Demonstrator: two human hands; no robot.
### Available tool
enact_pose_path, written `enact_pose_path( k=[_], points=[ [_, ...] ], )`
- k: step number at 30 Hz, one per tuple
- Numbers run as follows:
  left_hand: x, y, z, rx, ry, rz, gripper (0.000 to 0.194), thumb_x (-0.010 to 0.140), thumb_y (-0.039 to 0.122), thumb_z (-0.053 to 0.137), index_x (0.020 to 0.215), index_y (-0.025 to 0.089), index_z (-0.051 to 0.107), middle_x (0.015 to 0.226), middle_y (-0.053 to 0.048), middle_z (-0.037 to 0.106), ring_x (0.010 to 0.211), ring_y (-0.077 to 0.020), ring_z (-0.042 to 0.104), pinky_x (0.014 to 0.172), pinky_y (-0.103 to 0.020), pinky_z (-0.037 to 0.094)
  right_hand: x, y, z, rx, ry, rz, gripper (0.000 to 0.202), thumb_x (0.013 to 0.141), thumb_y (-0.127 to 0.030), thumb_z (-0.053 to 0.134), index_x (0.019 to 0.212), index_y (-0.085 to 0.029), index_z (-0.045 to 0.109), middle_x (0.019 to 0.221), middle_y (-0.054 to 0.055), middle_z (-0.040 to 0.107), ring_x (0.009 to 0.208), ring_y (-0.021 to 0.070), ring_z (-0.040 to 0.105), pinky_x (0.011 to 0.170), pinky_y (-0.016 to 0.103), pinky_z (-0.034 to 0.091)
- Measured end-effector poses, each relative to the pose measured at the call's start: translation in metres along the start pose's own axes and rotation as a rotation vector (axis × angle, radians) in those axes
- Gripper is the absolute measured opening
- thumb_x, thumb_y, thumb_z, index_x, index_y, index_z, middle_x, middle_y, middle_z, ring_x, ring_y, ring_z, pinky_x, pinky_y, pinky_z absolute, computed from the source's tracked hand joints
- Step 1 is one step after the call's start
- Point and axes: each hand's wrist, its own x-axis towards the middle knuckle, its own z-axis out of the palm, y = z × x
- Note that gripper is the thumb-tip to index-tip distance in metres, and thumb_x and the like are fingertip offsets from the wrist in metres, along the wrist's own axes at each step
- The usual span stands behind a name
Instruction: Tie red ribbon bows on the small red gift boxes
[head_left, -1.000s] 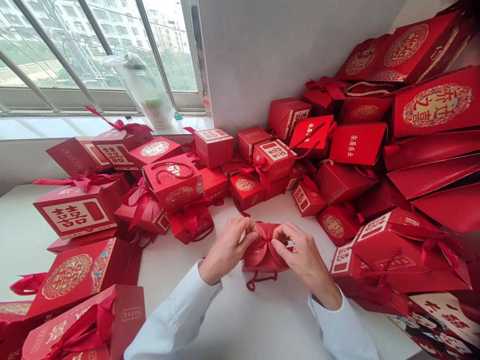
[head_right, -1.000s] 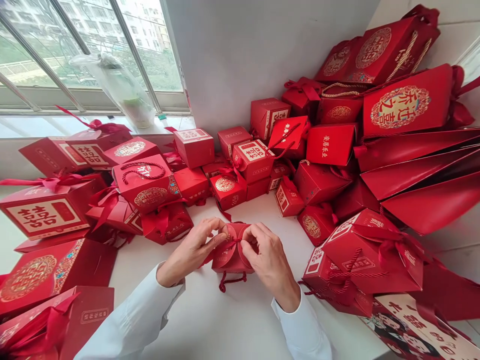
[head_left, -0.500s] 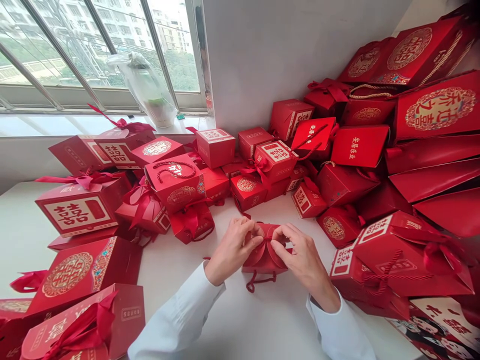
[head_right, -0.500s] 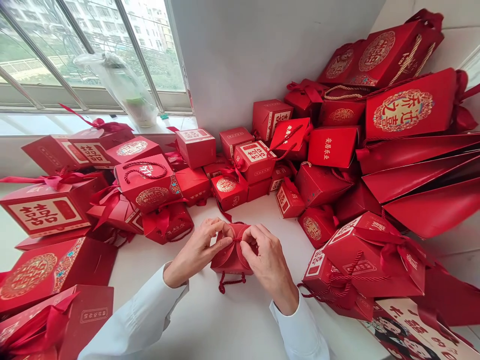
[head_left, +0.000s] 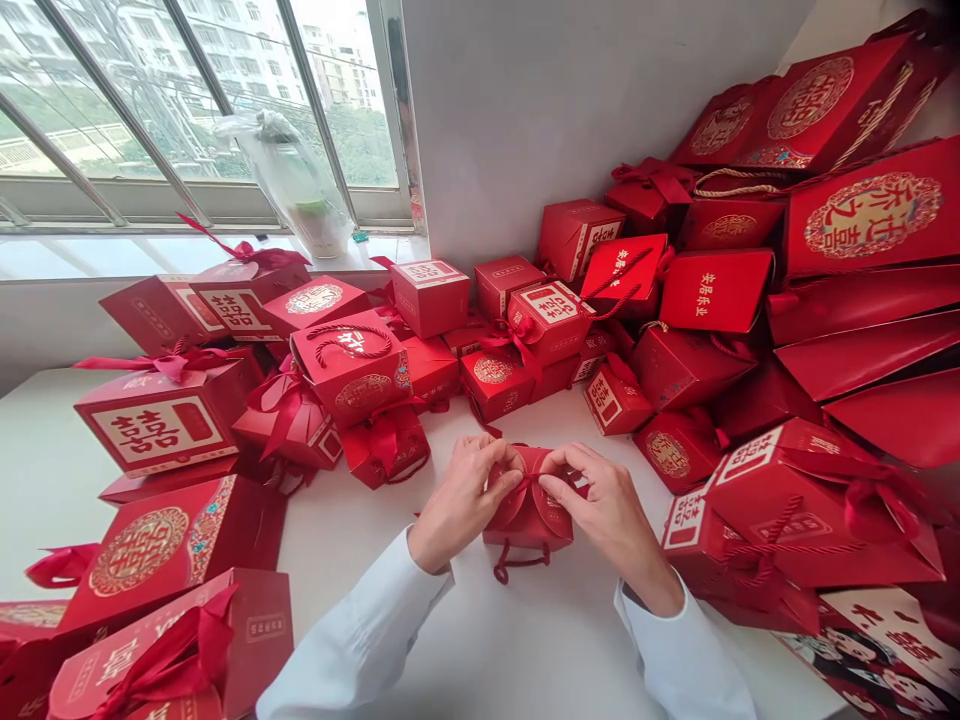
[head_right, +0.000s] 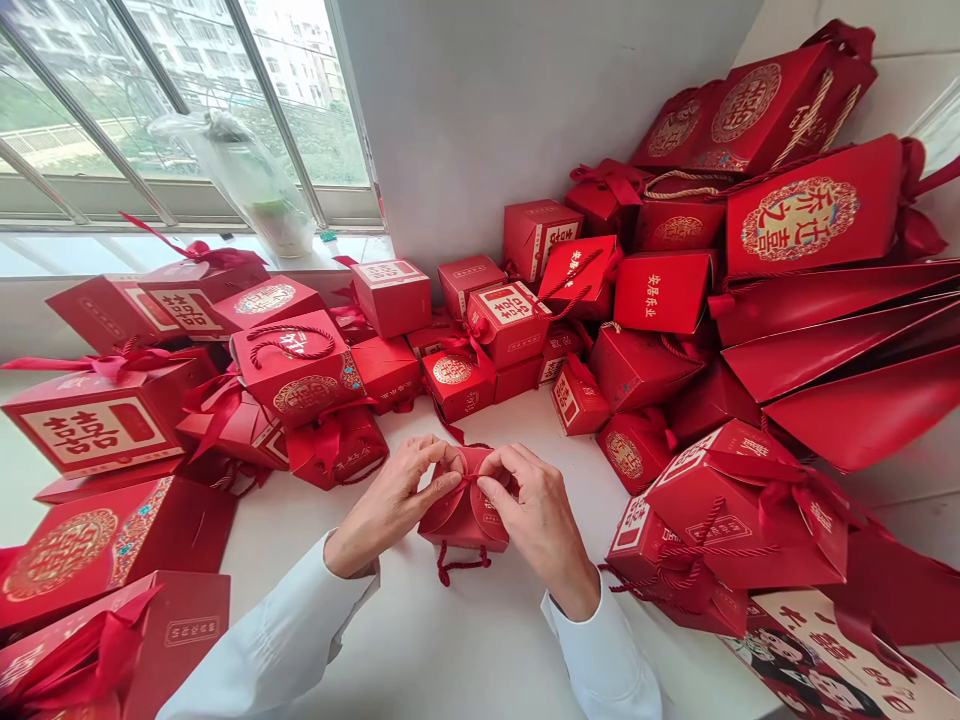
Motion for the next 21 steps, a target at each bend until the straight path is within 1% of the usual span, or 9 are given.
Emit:
enact_pose_path(
  k=[4, 9, 13, 15, 17, 19, 21],
  points=[
    [-0.0008, 0.0013, -0.0002, 0.0, 0.003, 0.0, 0.017, 0.09, 0.025, 0.044, 0.078, 0.02, 0.056, 0.082, -0.002, 0.058, 0.083, -0.0193, 0.047, 0.078, -0.033, 0.04, -0.0005, 0.0018, -0.0041, 0.014, -0.023, 0.012, 0.011, 0.083, -0.015, 0.052, 0.077, -0.022, 0.058, 0.077, -0.002, 0.06, 0.069, 0.014, 0.057, 0.066, 0.025, 0.044],
    [-0.0004, 0.0003, 0.0016, -0.007, 0.004, 0.045, 0.01, 0.086, 0.026, 0.052, 0.086, 0.022, 0.061, 0.086, -0.003, 0.058, 0.089, -0.0206, 0.048, 0.083, -0.035, 0.04, 0.0012, 0.0024, -0.0034, -0.007, -0.011, -0.013, 0.011, 0.084, -0.016, 0.051, 0.08, -0.022, 0.059, 0.08, -0.002, 0.061, 0.073, 0.014, 0.058, 0.068, 0.025, 0.044],
    [0.002, -0.0009, 0.0018, 0.039, 0.015, 0.054, 0.008, 0.083, 0.026, 0.058, 0.079, 0.021, 0.063, 0.085, -0.003, 0.058, 0.09, -0.0212, 0.047, 0.083, -0.035, 0.04, 0.0026, 0.0034, -0.001, -0.002, -0.006, -0.01, 0.013, 0.087, -0.018, 0.05, 0.078, -0.021, 0.059, 0.079, -0.002, 0.061, 0.072, 0.0133, 0.057, 0.066, 0.024, 0.043],
    [0.0032, -0.0006, 0.0015, 0.007, 0.03, 0.034, 0.011, 0.085, 0.028, 0.055, 0.079, 0.021, 0.062, 0.085, -0.003, 0.059, 0.09, -0.0206, 0.048, 0.083, -0.035, 0.04, 0.0036, 0.0045, -0.0007, -0.001, -0.006, -0.005, 0.014, 0.088, -0.02, 0.049, 0.078, -0.021, 0.058, 0.079, -0.001, 0.06, 0.071, 0.0133, 0.057, 0.065, 0.024, 0.043],
    [0.0041, 0.0002, 0.0014, -0.039, 0.054, -0.009, 0.015, 0.087, 0.031, 0.052, 0.08, 0.021, 0.061, 0.086, -0.003, 0.059, 0.089, -0.0204, 0.05, 0.081, -0.035, 0.041, 0.005, 0.0057, -0.001, 0.007, -0.021, -0.002, 0.008, 0.087, -0.022, 0.053, 0.084, -0.022, 0.059, 0.082, -0.001, 0.06, 0.069, 0.0131, 0.056, 0.062, 0.024, 0.043],
    [0.0044, 0.0009, 0.0017, -0.069, 0.064, -0.046, 0.018, 0.088, 0.032, 0.05, 0.08, 0.02, 0.06, 0.086, -0.003, 0.059, 0.089, -0.02, 0.051, 0.077, -0.033, 0.042, 0.0068, 0.0068, -0.0014, 0.01, -0.037, -0.006, 0.005, 0.085, -0.024, 0.057, 0.088, -0.022, 0.06, 0.084, -0.001, 0.06, 0.068, 0.013, 0.056, 0.059, 0.023, 0.043],
    [0.0044, 0.0012, 0.0017, -0.089, 0.086, -0.048, 0.02, 0.089, 0.032, 0.049, 0.078, 0.02, 0.059, 0.083, -0.002, 0.059, 0.084, -0.0187, 0.052, 0.072, -0.031, 0.043, 0.0085, 0.0079, -0.002, 0.007, -0.038, -0.016, 0.003, 0.083, -0.024, 0.058, 0.083, -0.022, 0.06, 0.082, -0.001, 0.059, 0.068, 0.013, 0.056, 0.058, 0.023, 0.042]
  ],
)
